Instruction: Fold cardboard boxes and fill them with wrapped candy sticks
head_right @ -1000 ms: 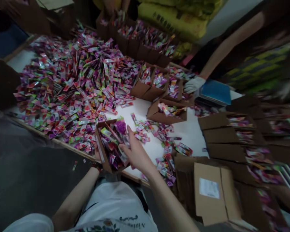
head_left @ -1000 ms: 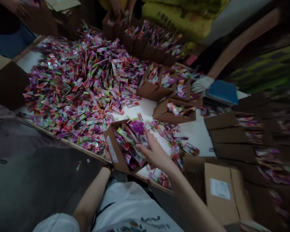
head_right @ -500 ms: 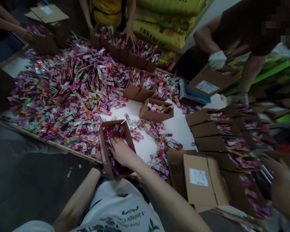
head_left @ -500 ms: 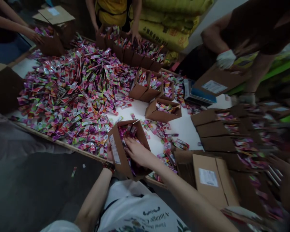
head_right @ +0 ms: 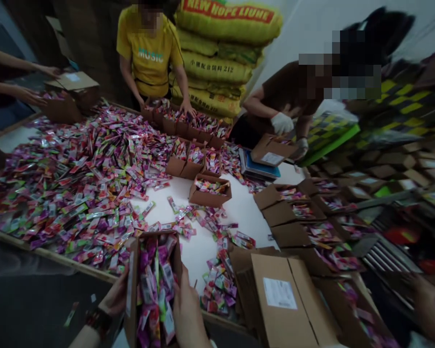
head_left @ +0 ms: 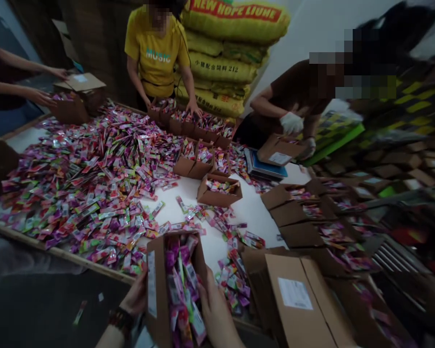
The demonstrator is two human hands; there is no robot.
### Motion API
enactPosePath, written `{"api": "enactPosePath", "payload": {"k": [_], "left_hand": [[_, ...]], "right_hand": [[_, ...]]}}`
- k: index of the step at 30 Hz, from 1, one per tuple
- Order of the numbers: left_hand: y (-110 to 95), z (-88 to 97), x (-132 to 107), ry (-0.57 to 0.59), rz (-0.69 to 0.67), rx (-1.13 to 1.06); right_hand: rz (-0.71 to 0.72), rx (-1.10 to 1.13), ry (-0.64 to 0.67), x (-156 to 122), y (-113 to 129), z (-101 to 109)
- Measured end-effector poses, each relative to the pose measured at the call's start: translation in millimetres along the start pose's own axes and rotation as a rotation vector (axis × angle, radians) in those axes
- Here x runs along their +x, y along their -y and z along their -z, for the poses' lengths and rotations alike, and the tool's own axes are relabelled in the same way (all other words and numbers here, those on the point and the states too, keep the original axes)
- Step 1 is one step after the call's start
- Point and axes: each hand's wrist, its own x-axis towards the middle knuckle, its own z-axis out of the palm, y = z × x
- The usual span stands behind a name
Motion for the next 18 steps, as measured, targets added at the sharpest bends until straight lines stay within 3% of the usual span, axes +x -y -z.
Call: {"api": "enactPosePath", "payload": {"k": [2, 4, 8, 12, 16, 18], "left_hand": [[9.9, -5.5, 8.5, -0.009, -0.045, 0.051], [19.0, -22.7, 25.9, 0.029, -0.059, 0.079], [37.1, -83.4, 82.1, 0.117, 0.059, 0.114], [64.4, -164.3, 155.3, 0.196, 0.148, 0.146], [91.9, -264.9, 242.1, 0.291, 0.186, 0.148], [99.1, -312.3, 281.6, 0.236, 0.163, 0.168]], "right_hand": [[-0.053, -0.01, -0.07, 1.5, -18.9, 7.3], [-0.089, 0.004, -0.163, 6.3, -31.9, 21.4], [-0.173, 0.168, -0.319, 29.8, -44.7, 73.2], [-0.266, 0.381, -0.311, 72.3, -57.0, 162.6], [-0.28, 0.322, -0.419, 130.7, -84.1, 275.3], [-0.285, 0.311, -0.435, 168.0, -103.2, 327.0]]}}
